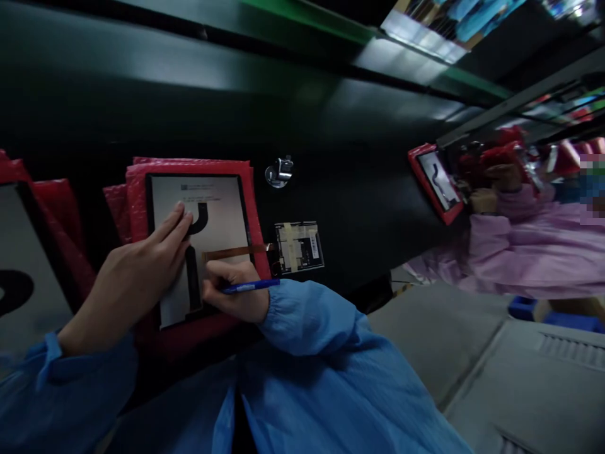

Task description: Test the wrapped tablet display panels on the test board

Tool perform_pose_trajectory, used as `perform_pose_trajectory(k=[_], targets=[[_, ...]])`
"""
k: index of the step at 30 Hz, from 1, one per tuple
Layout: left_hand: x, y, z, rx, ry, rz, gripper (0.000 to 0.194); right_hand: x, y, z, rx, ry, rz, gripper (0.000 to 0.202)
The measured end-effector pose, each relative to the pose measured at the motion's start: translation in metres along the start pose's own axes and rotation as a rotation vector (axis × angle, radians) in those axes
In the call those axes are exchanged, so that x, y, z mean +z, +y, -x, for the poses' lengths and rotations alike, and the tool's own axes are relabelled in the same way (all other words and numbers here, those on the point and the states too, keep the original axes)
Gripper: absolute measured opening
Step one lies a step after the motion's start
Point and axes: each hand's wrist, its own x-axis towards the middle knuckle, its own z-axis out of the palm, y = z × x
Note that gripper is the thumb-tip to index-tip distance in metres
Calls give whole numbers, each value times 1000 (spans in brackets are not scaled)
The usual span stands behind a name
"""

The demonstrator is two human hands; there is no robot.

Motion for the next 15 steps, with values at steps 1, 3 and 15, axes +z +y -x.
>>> perform_pose_trajectory(k=[1, 3, 15], targets=[[-1, -1, 0, 3, -12, -54, 58, -2, 0, 0, 3, 17, -62, 34], [-5, -4, -2, 72, -51, -172, 59, -8, -2, -1, -13, 34, -180, 34], [-11, 10, -17, 77, -165, -268, 67, -106, 43, -19, -228, 188, 416, 81]])
